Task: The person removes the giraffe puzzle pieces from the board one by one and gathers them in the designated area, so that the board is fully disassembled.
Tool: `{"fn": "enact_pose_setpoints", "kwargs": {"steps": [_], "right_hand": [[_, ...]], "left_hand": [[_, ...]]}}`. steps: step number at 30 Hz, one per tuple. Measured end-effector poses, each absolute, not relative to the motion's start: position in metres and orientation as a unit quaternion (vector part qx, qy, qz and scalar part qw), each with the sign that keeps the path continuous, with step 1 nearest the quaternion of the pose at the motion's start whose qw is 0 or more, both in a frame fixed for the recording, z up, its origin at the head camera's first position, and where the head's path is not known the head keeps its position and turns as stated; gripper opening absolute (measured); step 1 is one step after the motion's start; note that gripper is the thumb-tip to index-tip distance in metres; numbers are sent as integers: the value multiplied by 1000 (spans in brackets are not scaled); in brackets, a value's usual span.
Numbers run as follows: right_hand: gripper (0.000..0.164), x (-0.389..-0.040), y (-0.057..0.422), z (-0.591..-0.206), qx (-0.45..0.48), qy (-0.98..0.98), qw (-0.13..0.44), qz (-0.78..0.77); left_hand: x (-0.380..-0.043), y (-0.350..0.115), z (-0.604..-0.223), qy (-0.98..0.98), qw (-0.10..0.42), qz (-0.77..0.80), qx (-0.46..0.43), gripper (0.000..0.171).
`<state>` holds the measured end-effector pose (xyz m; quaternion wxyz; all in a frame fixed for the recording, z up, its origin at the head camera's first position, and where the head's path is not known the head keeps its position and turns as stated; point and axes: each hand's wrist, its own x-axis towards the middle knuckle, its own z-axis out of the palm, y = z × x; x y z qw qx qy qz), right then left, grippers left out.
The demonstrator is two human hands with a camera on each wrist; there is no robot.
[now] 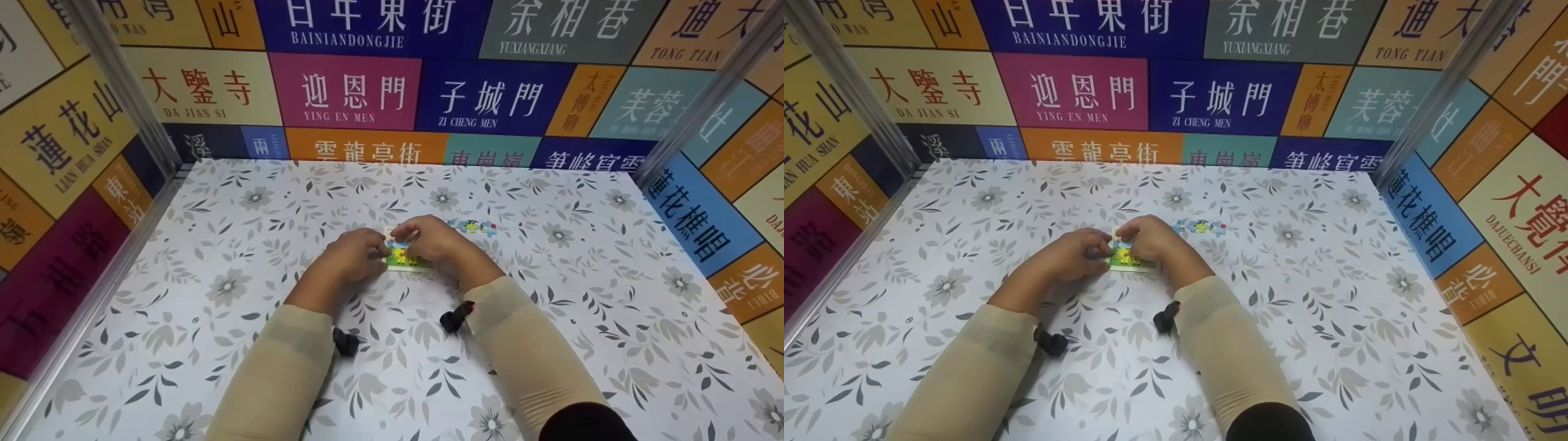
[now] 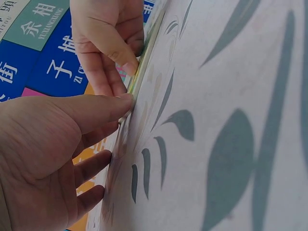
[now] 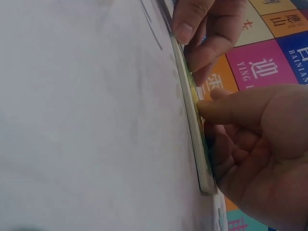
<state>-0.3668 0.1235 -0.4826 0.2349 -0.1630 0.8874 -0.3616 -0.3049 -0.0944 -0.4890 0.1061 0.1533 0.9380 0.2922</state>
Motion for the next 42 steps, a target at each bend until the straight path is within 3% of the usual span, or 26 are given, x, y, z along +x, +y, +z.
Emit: {"fn": "enact_pose_setpoints", "kwargs": {"steps": [13,24,33,42], "right_hand": [[61,-363,115,-481,-160,898,232,-339],[37,-362,118,-483,-163,891,235,-352],[47,-363,118,-483,-165,890,231,-357],[37,-364,119,-487,-186,887,215,-364]], "left_hand": [[-303,-93,-487,935,111,309,136,21],[-302,-94,-487,936,108,306,137,23],[-303,-93,-486,937,118,307,115,27],[-306,-94,-488,942,126,289,119,43]]}}
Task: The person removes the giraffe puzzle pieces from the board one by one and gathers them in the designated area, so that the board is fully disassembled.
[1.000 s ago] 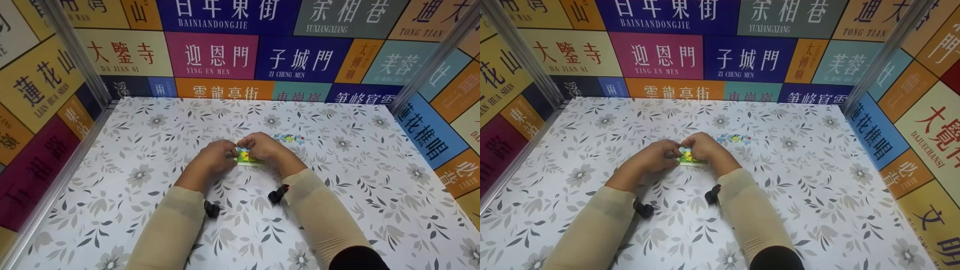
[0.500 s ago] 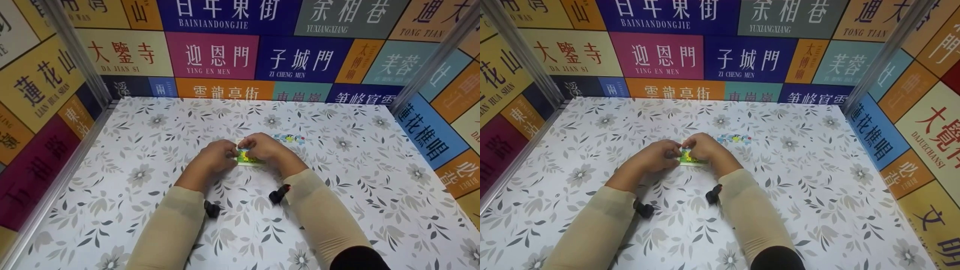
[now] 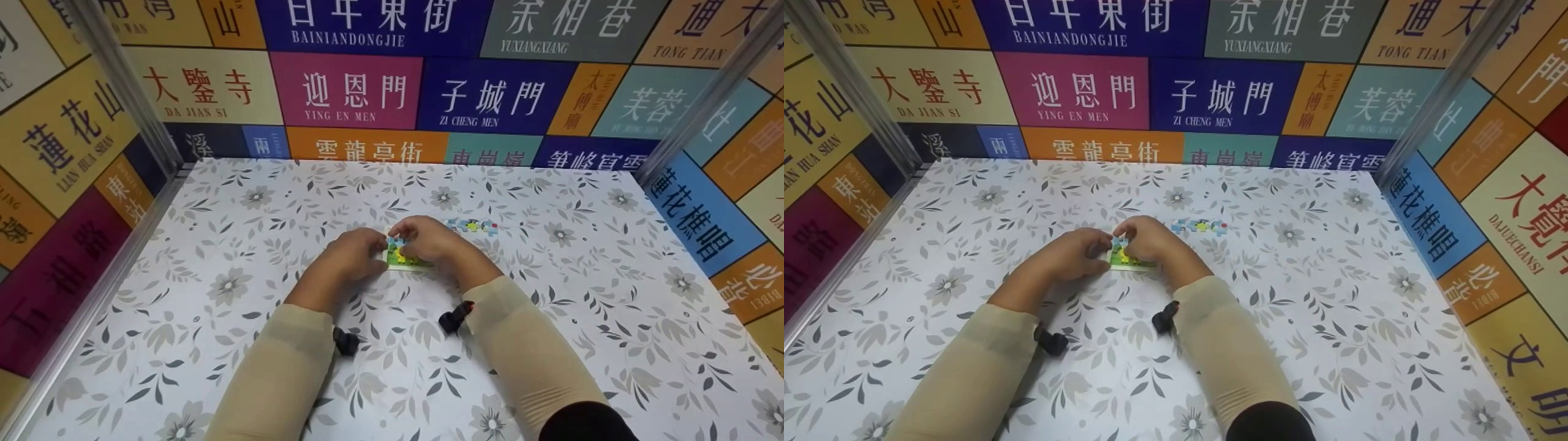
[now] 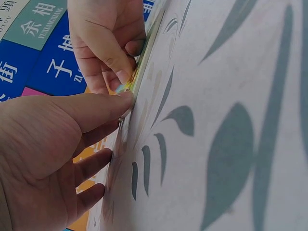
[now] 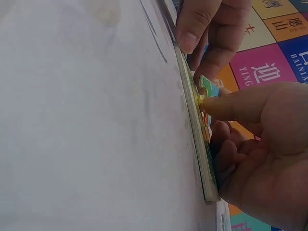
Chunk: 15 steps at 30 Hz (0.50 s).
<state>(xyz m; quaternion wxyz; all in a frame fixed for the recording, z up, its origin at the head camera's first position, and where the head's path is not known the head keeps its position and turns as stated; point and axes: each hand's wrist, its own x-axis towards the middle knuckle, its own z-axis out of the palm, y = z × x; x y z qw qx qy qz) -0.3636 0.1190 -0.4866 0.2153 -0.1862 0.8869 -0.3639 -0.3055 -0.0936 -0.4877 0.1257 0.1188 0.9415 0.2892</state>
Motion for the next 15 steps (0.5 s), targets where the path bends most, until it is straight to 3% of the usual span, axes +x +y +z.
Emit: {"fn": "enact_pose_setpoints", "kwargs": {"steps": [15], "right_hand": [[26,-363,126,-481,-152,874,211,-410]], "left_hand": [[-306,-92,-486,943,131,283,119,44]]}}
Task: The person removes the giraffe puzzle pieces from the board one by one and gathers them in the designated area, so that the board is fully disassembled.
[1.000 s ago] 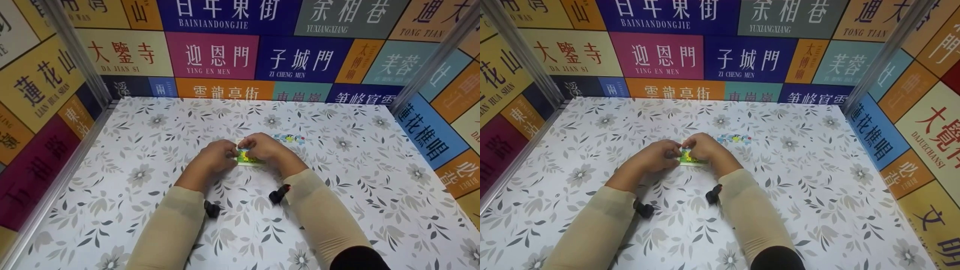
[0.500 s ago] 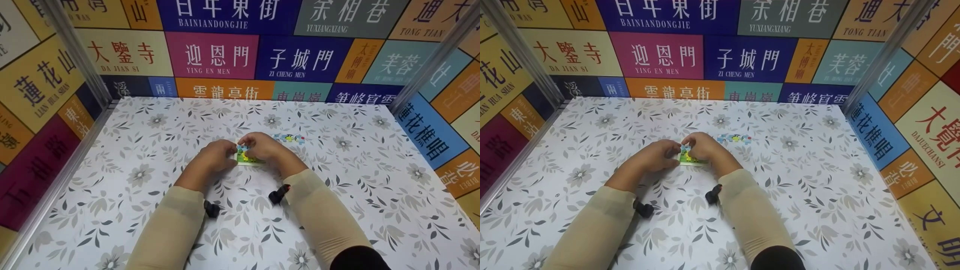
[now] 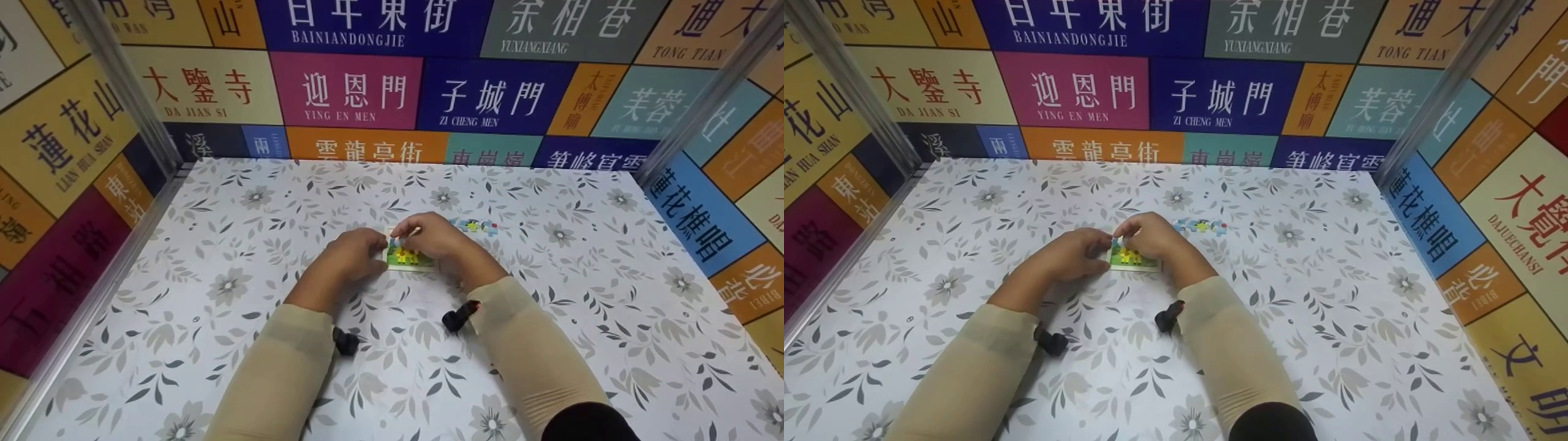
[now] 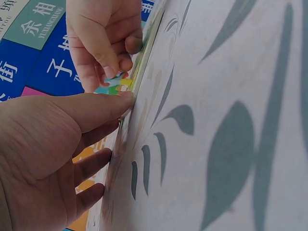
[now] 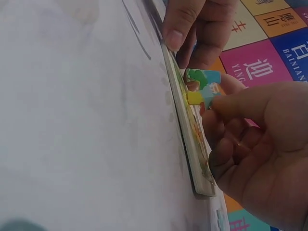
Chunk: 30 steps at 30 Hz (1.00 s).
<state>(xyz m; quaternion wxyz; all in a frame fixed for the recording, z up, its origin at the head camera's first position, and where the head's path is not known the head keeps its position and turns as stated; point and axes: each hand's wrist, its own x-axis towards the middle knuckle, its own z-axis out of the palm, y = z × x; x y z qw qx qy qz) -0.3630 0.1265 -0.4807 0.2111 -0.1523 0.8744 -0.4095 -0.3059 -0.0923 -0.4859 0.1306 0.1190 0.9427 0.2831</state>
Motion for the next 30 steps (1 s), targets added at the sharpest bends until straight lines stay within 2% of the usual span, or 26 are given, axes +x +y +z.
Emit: {"fn": "enact_pose_setpoints", "kwargs": {"steps": [6,16,30], "right_hand": [[21,-361,134,-468,-147,877,197,-413],[27,-366,174,-441,-105,870,146,-458],[37,-378,223,-454,-62,883,153,-440]], "left_hand": [[-305,-93,-486,942,126,287,120,44],[-305,-92,-489,936,125,313,103,44],[-306,-93,-490,935,123,312,114,45]]}}
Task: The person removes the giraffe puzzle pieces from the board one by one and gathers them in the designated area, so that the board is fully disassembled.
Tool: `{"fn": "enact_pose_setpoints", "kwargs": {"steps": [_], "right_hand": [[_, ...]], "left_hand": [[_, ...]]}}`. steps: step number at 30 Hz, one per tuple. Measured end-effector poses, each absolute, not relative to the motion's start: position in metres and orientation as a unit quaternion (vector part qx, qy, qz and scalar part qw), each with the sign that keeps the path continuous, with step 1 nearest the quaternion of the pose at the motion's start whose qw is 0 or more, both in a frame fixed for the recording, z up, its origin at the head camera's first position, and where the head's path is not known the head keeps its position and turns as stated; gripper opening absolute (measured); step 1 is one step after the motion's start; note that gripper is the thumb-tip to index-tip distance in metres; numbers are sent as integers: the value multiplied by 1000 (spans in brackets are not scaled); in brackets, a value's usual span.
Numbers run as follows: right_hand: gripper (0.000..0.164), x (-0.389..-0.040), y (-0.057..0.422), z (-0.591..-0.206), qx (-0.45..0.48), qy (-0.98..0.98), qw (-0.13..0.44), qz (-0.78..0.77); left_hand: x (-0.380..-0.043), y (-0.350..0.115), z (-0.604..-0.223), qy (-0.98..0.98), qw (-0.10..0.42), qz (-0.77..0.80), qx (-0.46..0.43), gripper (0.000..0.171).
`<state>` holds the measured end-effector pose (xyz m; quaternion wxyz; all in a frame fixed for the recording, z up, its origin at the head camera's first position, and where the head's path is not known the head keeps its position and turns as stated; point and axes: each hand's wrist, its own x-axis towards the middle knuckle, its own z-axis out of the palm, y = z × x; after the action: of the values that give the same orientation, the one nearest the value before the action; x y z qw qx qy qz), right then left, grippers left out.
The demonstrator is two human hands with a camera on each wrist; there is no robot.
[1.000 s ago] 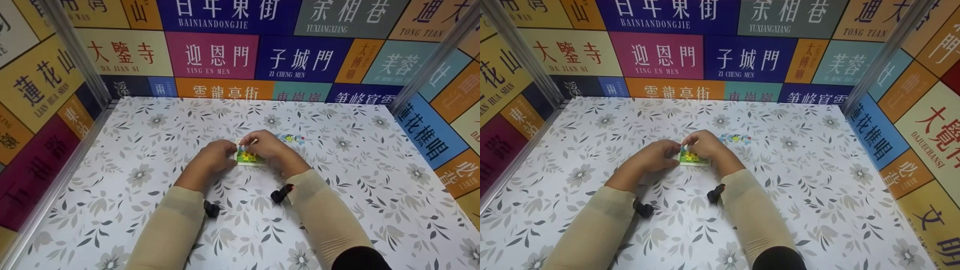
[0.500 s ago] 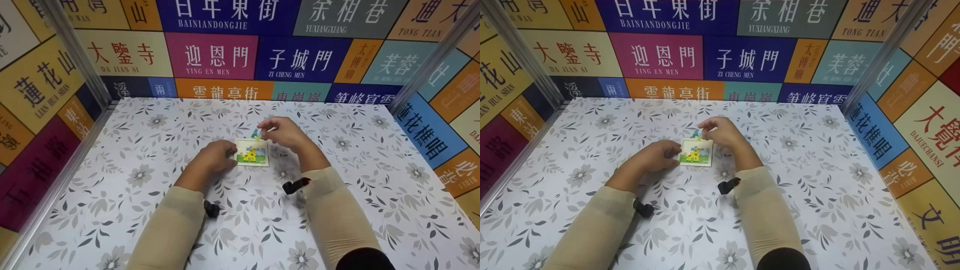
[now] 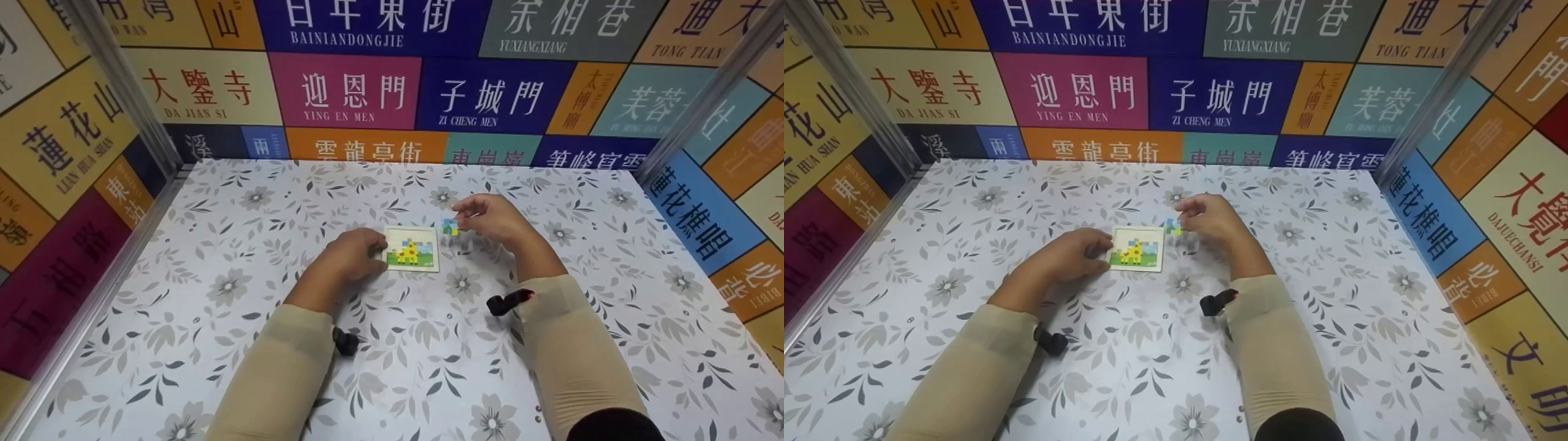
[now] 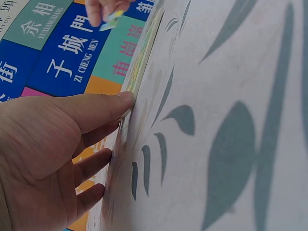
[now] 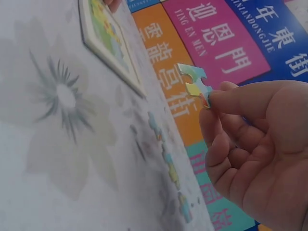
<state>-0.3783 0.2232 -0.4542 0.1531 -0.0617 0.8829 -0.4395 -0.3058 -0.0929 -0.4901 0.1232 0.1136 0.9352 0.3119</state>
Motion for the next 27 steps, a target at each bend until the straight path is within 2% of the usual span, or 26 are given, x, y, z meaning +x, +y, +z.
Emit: {"fn": "enact_pose_setpoints", "kwargs": {"steps": [10,27], "right_hand": [[32,-387,227,-476,-29,888,188,-418],[29,-389,226,-480,24,888,186,-421]], "left_hand": [[-305,-93,-490,932,126,321,108,44],[-303,-93,-489,932,119,326,108,44]]}}
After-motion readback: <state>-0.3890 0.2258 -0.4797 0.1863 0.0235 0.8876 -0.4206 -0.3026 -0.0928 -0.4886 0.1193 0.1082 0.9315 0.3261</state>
